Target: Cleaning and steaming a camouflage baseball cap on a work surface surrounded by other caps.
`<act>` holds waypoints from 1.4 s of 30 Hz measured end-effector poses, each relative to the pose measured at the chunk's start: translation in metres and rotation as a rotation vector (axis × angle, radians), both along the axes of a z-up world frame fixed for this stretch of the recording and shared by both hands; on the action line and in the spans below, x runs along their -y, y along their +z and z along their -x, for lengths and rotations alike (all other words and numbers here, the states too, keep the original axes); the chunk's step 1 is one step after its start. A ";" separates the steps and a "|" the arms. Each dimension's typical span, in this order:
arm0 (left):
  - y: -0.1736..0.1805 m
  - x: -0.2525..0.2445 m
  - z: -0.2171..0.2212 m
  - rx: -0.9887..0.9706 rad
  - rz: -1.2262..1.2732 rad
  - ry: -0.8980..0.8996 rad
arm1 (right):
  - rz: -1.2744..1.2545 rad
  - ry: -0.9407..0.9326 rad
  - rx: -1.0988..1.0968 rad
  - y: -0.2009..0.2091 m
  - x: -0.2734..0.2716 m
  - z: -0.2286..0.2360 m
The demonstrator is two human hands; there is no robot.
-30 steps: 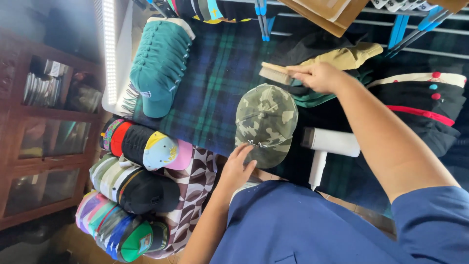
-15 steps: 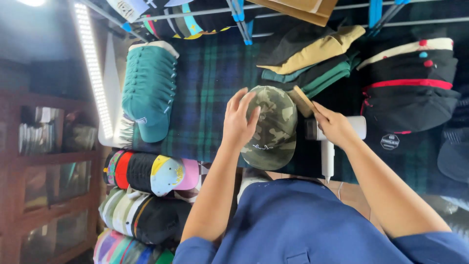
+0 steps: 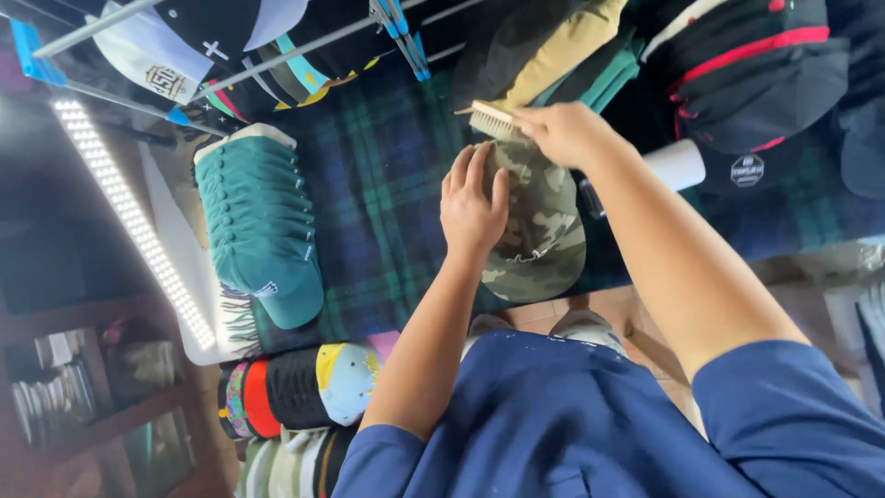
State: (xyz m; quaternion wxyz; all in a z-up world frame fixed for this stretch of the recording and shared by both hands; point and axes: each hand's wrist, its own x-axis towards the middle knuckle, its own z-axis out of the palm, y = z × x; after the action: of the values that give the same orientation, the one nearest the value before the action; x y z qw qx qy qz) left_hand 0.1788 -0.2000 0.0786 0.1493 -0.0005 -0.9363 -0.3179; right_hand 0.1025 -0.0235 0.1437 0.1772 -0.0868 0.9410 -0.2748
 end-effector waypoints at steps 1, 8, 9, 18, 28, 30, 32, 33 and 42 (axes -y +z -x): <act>-0.001 0.001 -0.004 0.003 0.000 -0.017 | 0.000 -0.017 0.003 -0.023 -0.005 0.001; -0.011 0.005 -0.006 -0.100 0.011 -0.015 | 0.243 -0.425 -0.055 -0.088 -0.052 -0.116; -0.010 0.005 -0.005 -0.100 0.007 -0.006 | 0.237 -0.522 -0.088 -0.095 -0.058 -0.147; -0.019 0.005 -0.003 -0.128 0.007 -0.015 | 0.707 -1.112 0.208 -0.059 0.004 -0.301; 0.007 0.007 -0.008 0.040 -0.090 -0.081 | 0.275 -0.793 0.153 -0.080 -0.023 -0.142; -0.001 0.009 -0.006 0.058 -0.077 -0.066 | 0.467 -0.799 -0.010 -0.040 -0.003 -0.175; -0.002 0.011 -0.007 0.054 -0.077 -0.063 | 0.515 -0.864 0.019 -0.061 0.001 -0.225; -0.002 0.011 -0.006 0.048 -0.070 -0.057 | 0.569 -0.925 0.049 -0.071 0.002 -0.249; -0.036 0.026 0.010 0.062 -0.468 -0.080 | -0.206 -0.357 -0.563 -0.046 0.022 -0.202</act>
State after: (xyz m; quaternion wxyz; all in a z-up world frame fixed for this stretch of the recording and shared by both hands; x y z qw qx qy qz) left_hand 0.1688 -0.2256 0.0428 0.1040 0.0069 -0.8406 -0.5316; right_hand 0.3042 -0.0457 0.0977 -0.1323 0.0251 0.9761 -0.1704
